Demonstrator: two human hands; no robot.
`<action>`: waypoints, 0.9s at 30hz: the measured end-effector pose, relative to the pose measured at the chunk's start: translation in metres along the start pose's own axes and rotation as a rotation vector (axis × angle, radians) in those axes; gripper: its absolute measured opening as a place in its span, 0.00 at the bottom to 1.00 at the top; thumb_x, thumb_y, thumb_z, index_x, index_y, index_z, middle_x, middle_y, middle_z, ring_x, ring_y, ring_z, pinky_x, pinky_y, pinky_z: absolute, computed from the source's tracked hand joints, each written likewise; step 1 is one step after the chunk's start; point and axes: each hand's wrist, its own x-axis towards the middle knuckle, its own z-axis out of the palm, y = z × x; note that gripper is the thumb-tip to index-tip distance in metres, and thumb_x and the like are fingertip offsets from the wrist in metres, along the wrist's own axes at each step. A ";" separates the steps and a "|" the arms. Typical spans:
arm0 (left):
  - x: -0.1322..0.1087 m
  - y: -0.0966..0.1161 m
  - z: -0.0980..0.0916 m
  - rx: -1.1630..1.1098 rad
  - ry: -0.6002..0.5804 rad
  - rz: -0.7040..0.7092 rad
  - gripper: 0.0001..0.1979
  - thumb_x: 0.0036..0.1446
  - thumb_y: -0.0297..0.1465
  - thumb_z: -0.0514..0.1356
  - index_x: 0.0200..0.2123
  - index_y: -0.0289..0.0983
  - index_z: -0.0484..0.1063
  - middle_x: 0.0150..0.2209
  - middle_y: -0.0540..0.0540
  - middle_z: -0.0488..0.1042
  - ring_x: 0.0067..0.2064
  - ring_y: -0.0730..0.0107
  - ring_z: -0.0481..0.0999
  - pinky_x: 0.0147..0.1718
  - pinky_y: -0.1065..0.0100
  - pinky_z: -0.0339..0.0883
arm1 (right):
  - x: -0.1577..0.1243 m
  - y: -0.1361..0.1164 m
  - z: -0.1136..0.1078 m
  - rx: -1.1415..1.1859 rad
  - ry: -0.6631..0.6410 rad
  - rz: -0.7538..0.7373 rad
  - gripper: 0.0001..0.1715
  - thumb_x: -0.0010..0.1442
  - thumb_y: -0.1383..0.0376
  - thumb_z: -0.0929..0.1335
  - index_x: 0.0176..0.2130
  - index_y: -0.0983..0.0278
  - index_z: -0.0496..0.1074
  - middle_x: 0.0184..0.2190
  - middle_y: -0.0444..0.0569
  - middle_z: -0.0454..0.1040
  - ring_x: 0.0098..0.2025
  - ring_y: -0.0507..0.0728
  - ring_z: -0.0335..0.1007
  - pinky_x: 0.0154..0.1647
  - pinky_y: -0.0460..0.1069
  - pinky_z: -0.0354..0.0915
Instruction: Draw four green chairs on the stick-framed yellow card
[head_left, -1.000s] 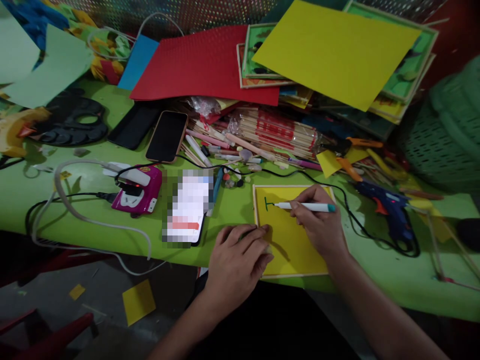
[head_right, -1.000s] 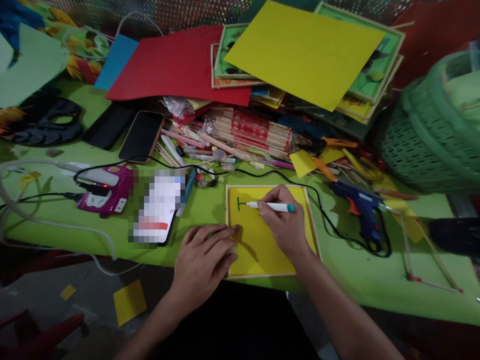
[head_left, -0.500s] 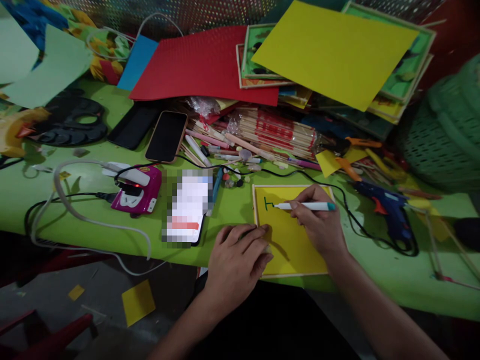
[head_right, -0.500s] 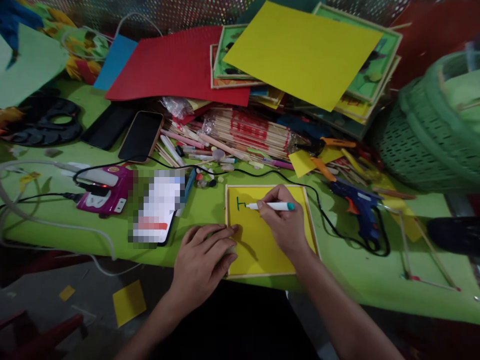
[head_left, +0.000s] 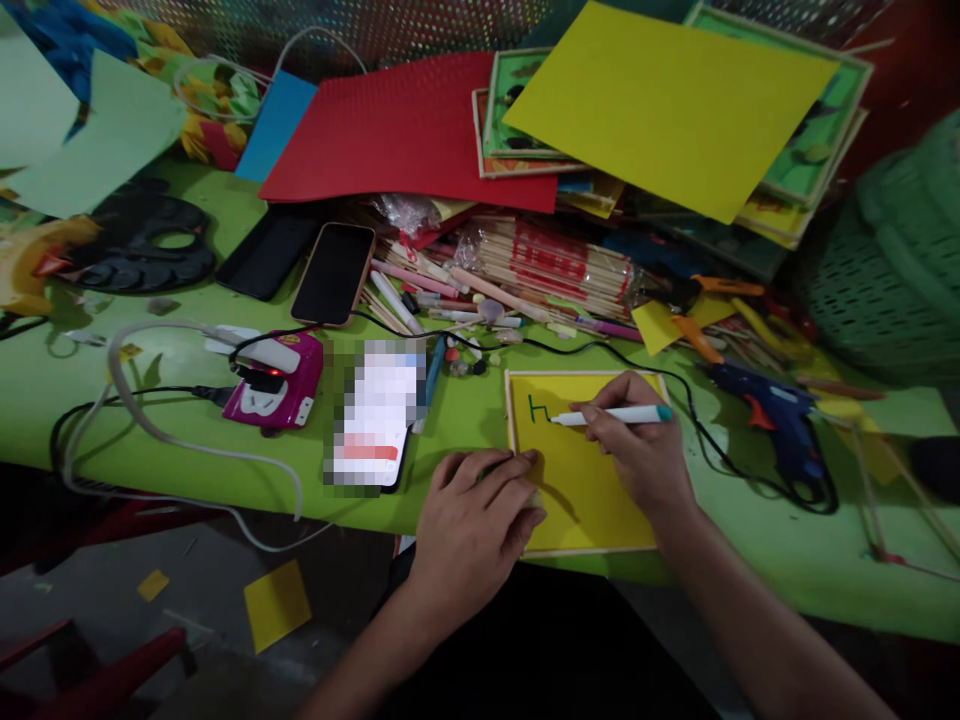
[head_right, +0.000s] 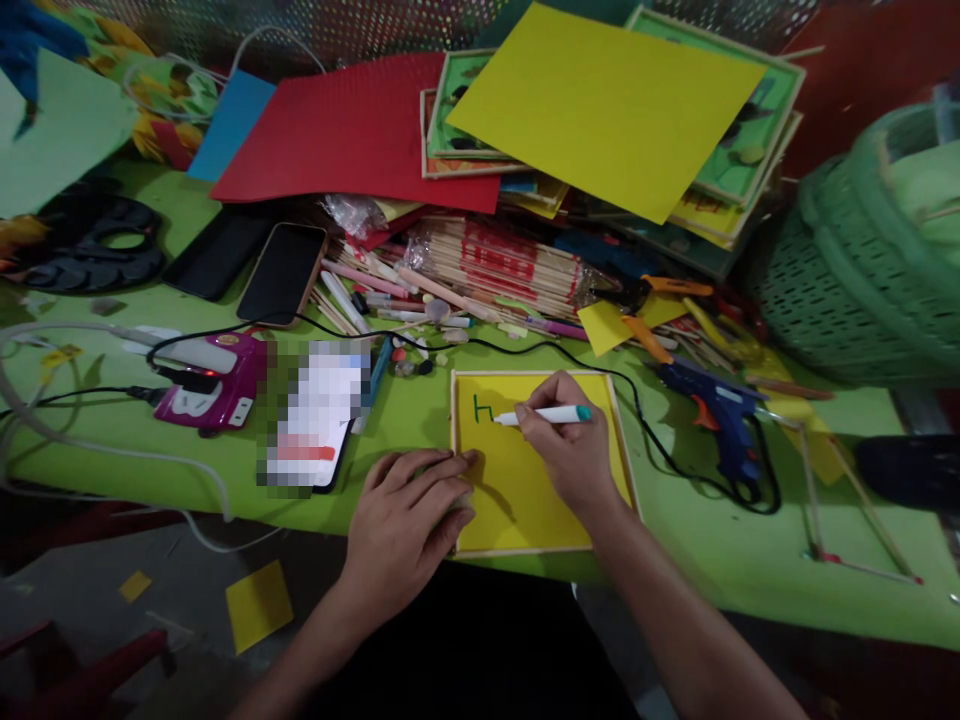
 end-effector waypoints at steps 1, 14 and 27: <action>0.000 0.000 0.001 -0.001 0.000 -0.002 0.05 0.68 0.34 0.59 0.42 0.42 0.74 0.57 0.54 0.78 0.56 0.63 0.74 0.53 0.55 0.61 | 0.000 0.000 0.000 0.005 0.004 0.001 0.12 0.57 0.60 0.72 0.30 0.60 0.65 0.20 0.39 0.67 0.21 0.51 0.60 0.21 0.47 0.54; -0.001 0.000 0.001 -0.004 0.005 0.000 0.05 0.68 0.34 0.59 0.43 0.42 0.74 0.56 0.55 0.78 0.56 0.64 0.73 0.53 0.56 0.60 | -0.001 0.001 0.000 -0.003 -0.001 0.016 0.12 0.58 0.59 0.72 0.30 0.60 0.66 0.21 0.40 0.67 0.20 0.51 0.58 0.21 0.47 0.54; 0.001 0.001 0.001 -0.002 0.002 -0.002 0.05 0.68 0.34 0.59 0.43 0.42 0.74 0.56 0.55 0.79 0.56 0.63 0.74 0.53 0.56 0.59 | -0.002 0.002 -0.001 -0.031 -0.007 0.006 0.12 0.58 0.60 0.71 0.29 0.60 0.65 0.19 0.39 0.66 0.21 0.51 0.59 0.22 0.47 0.55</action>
